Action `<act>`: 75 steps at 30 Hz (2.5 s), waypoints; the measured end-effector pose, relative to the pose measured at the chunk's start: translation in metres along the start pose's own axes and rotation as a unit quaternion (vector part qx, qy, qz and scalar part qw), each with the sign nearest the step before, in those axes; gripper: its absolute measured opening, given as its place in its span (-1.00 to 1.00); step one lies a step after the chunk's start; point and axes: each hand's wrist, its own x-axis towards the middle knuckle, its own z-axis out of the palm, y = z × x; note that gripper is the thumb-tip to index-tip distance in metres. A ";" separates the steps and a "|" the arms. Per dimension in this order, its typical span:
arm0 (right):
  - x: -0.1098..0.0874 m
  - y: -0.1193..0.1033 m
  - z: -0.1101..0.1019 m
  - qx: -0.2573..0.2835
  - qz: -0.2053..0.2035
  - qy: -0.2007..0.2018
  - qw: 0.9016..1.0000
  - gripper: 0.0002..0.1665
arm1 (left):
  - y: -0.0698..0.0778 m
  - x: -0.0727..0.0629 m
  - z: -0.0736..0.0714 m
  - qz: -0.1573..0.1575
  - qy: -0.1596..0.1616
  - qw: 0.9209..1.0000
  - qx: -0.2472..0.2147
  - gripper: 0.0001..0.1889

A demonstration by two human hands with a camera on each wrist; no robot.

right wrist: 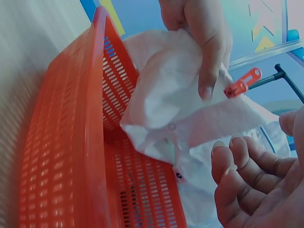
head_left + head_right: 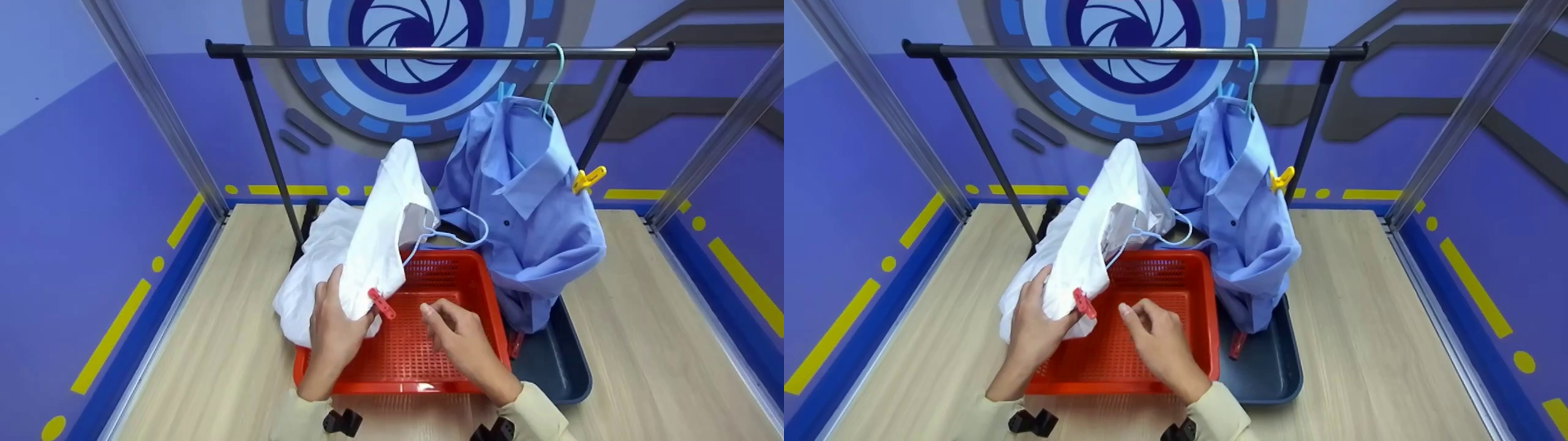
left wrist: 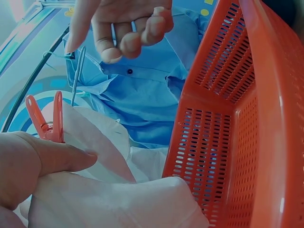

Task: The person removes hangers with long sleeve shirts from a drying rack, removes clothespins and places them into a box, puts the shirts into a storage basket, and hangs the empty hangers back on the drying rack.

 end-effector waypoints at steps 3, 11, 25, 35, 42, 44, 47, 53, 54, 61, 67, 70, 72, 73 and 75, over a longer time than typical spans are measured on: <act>0.000 -0.003 0.004 -0.001 -0.005 -0.009 1.000 -0.60 | 0.000 0.000 0.000 0.000 0.000 1.000 0.002 -0.06; 0.002 -0.008 0.013 0.001 0.006 -0.034 0.999 -0.49 | 0.002 -0.001 0.001 -0.016 -0.008 1.000 0.004 -0.05; 0.003 -0.018 0.026 0.009 0.019 -0.059 0.998 -0.52 | 0.002 -0.003 0.003 -0.008 -0.005 1.000 -0.001 -0.04; 0.006 -0.016 0.032 -0.008 0.018 -0.049 0.999 -0.52 | 0.001 -0.003 0.005 0.003 0.007 1.000 -0.003 -0.06; 0.009 -0.014 0.036 0.021 0.016 -0.060 0.998 -0.46 | 0.002 -0.004 0.006 -0.001 0.003 1.000 -0.002 -0.08; 0.009 -0.014 0.037 0.025 0.020 -0.060 0.998 -0.41 | 0.002 -0.004 0.006 -0.002 0.003 1.000 -0.002 -0.08; 0.010 -0.016 0.039 0.023 0.024 -0.055 0.998 -0.38 | 0.002 -0.004 0.007 -0.005 -0.001 1.000 0.000 -0.08; 0.011 -0.018 0.039 0.024 0.024 -0.049 0.998 -0.52 | 0.002 -0.005 0.007 -0.009 0.001 1.000 0.003 -0.08; 0.011 -0.018 0.039 0.026 0.026 -0.050 0.998 -0.53 | 0.002 -0.005 0.007 -0.009 0.001 1.000 0.003 -0.08; 0.007 -0.031 0.036 0.057 0.040 -0.061 0.996 -0.55 | 0.002 -0.005 0.008 0.009 0.017 1.000 -0.002 -0.11; 0.002 -0.041 0.032 0.057 0.027 -0.055 0.997 -0.58 | 0.001 -0.006 0.008 0.010 0.020 1.000 -0.005 -0.11; 0.005 -0.029 0.034 0.054 0.027 -0.054 0.997 -0.58 | 0.002 -0.006 0.008 0.008 0.017 1.000 -0.007 -0.10; 0.007 -0.022 0.035 0.053 0.030 -0.057 0.996 -0.59 | 0.002 -0.006 0.008 0.007 0.016 1.000 -0.008 -0.10; 0.007 -0.019 0.035 0.054 0.028 -0.059 0.996 -0.59 | 0.001 -0.006 0.009 0.006 0.015 1.000 -0.008 -0.10; 0.008 -0.016 0.035 0.061 0.027 -0.060 0.996 -0.59 | 0.001 -0.006 0.009 0.004 0.015 1.000 -0.008 -0.10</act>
